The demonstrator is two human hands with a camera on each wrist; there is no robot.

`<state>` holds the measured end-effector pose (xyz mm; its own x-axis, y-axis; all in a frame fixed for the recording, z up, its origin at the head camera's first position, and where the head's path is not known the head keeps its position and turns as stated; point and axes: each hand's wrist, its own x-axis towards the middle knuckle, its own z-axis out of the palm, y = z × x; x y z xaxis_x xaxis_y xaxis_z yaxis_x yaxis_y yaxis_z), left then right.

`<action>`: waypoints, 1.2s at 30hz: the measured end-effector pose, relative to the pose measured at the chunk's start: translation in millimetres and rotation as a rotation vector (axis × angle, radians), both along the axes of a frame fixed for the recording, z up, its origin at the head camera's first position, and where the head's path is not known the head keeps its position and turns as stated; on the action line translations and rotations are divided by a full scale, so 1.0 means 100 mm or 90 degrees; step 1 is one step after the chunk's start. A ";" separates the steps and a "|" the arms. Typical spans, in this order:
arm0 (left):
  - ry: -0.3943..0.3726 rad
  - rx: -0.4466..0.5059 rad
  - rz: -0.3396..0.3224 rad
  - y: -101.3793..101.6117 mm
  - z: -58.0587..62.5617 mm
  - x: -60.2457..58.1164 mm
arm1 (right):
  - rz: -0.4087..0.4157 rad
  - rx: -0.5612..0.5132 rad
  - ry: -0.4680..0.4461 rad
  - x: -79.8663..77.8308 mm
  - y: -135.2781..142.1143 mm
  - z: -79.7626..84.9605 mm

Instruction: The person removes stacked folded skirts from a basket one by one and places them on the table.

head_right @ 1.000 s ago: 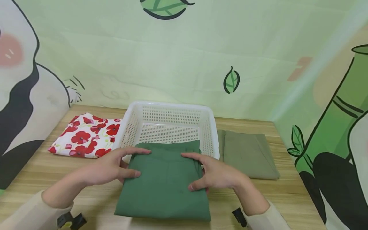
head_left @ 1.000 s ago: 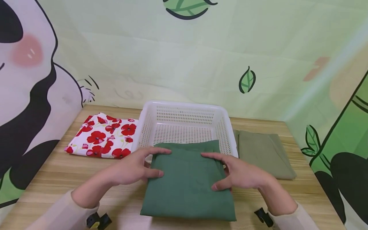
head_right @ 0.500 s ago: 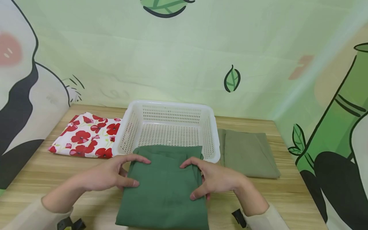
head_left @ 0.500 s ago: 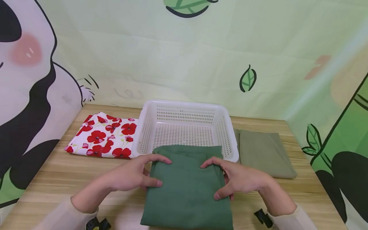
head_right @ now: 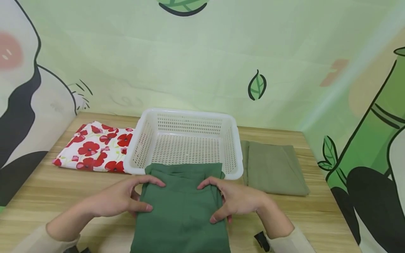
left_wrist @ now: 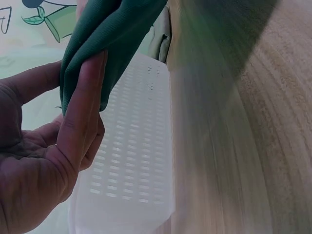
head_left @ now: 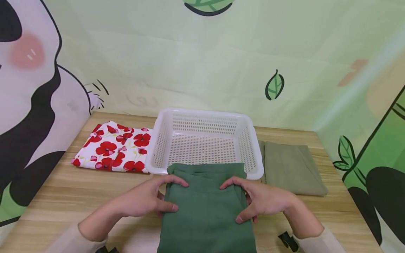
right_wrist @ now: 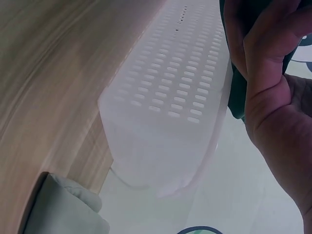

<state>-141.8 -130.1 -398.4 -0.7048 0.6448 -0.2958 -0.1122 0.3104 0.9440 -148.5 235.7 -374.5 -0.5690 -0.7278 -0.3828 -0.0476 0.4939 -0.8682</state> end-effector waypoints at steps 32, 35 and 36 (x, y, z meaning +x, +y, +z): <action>0.083 -0.107 -0.026 0.14 -0.44 -0.10 | -0.059 0.067 -0.049 -0.01 -0.09 -0.44; 0.088 -0.122 -0.021 0.13 -0.46 -0.11 | -0.065 0.084 -0.030 -0.02 -0.10 -0.45; 0.092 -0.128 -0.019 0.13 -0.46 -0.11 | -0.066 0.090 -0.022 -0.02 -0.10 -0.45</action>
<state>-152.8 -116.9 -444.6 -0.7306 0.6041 -0.3183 0.0310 0.4950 0.8683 -150.0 225.6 -419.7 -0.6235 -0.6028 -0.4978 0.0383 0.6124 -0.7896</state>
